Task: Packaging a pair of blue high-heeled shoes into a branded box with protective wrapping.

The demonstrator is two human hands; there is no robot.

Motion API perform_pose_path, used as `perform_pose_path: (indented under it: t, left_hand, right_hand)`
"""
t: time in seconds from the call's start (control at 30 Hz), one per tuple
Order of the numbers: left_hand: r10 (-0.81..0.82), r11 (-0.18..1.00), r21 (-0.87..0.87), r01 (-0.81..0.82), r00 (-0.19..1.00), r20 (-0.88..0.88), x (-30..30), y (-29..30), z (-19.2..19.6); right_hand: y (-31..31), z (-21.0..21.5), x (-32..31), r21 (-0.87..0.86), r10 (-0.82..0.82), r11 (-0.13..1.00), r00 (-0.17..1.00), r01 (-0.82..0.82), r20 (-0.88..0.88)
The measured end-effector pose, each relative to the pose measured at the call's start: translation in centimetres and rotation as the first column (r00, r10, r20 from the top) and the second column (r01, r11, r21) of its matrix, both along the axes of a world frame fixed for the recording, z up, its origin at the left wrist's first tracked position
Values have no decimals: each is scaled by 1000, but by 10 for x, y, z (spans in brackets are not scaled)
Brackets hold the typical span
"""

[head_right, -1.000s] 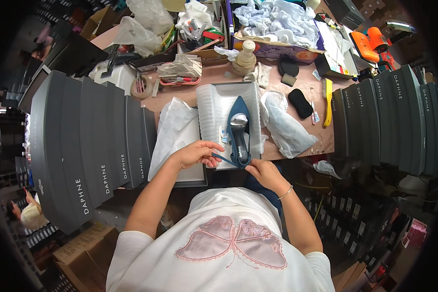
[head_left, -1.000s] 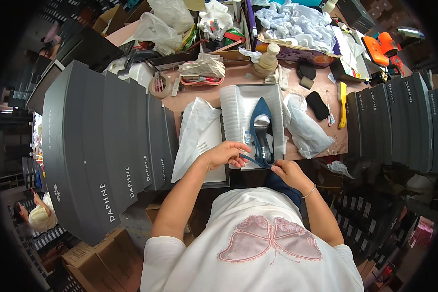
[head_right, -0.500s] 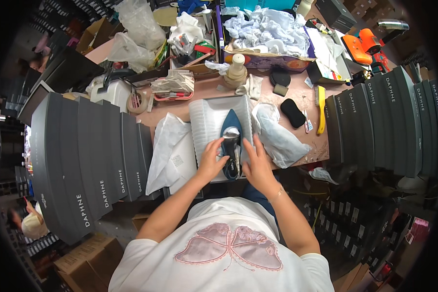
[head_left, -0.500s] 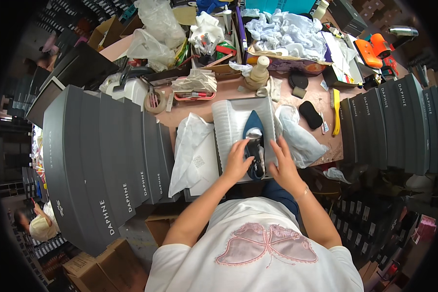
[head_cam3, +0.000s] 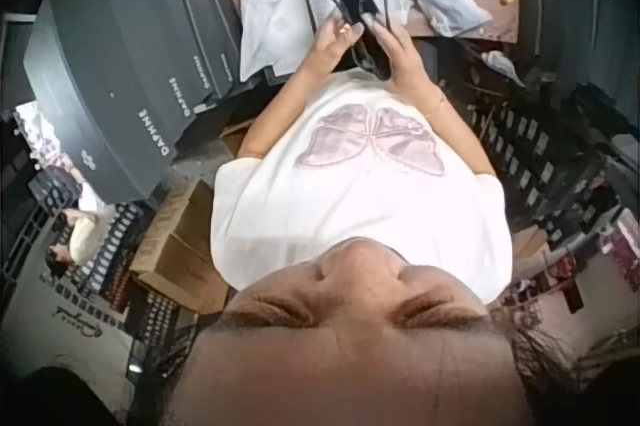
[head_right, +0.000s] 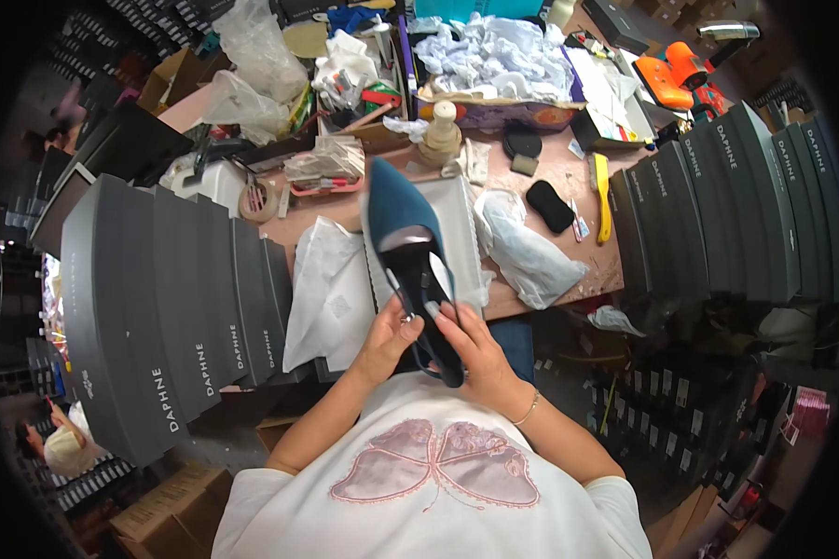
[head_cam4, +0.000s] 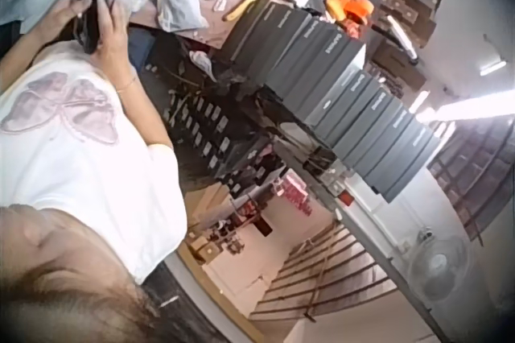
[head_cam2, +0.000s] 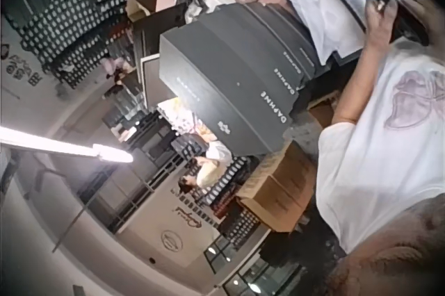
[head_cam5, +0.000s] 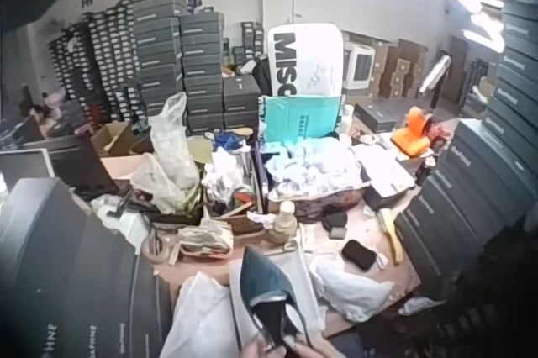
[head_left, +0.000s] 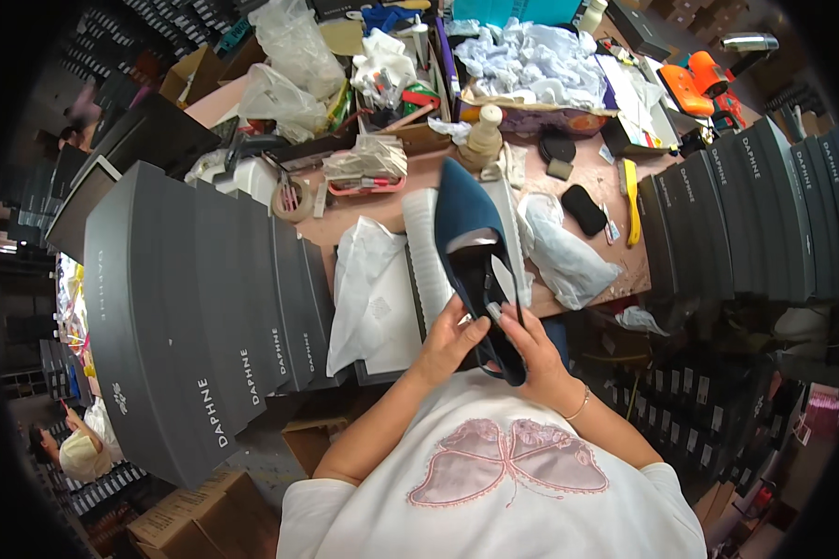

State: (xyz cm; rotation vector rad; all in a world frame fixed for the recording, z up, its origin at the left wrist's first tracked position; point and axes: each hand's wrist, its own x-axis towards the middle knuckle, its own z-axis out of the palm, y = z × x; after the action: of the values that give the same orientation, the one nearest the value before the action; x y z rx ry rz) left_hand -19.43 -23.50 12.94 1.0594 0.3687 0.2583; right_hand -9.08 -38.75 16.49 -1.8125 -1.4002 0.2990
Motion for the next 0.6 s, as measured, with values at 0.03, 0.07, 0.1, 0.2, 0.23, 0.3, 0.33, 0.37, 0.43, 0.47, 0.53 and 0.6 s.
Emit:
perform_pose_path:
  t: [0.03,0.07,0.1,0.2,0.23,0.3,0.33,0.37,0.43,0.47,0.53,0.6]
  left_hand:
    - [-16,1000,-4,16,1000,12,-2,-5,7]
    - [-3,1000,-23,3,1000,15,-4,-8,13]
    - [11,999,-34,-10,1000,17,-6,-7,20]
    - [32,999,9,-32,998,45,-12,-4,31]
    - [36,999,38,-39,998,58,-14,-3,32]
    - [106,994,21,-106,994,-11,-14,-4,28]
    - [165,986,18,-164,985,-54,-16,-4,21]
    - [222,975,17,-222,970,-96,-18,-5,12]
    - [331,938,192,-288,909,-252,-32,19,-3]
    - [386,922,108,-371,865,-320,-44,33,-18]
    - [360,921,52,-385,796,-486,-60,64,-35]
    - [475,879,317,-356,713,-517,-88,79,-85]
  right_hand:
    - [0,-3,-5,48,-23,999,1000,23,-16]
    - [0,-7,-11,96,-43,994,999,46,-33]
    - [2,-10,-15,151,-62,986,997,69,-50]
    - [6,-13,-20,237,-28,971,1000,31,-14]
    - [7,-13,-23,261,-27,965,1000,30,-15]
    - [8,-19,-24,185,-1,983,996,18,-91]
    - [9,-20,-23,147,9,989,992,10,-127]
    - [11,-20,-21,105,98,991,987,-85,-129]
    - [8,-17,-7,-34,209,975,959,-219,-190]
    - [6,-4,8,-240,103,961,982,-139,-159]
    - [-9,-26,52,-205,-196,960,980,188,-18]
    - [-22,-61,106,-290,-360,861,904,417,233]
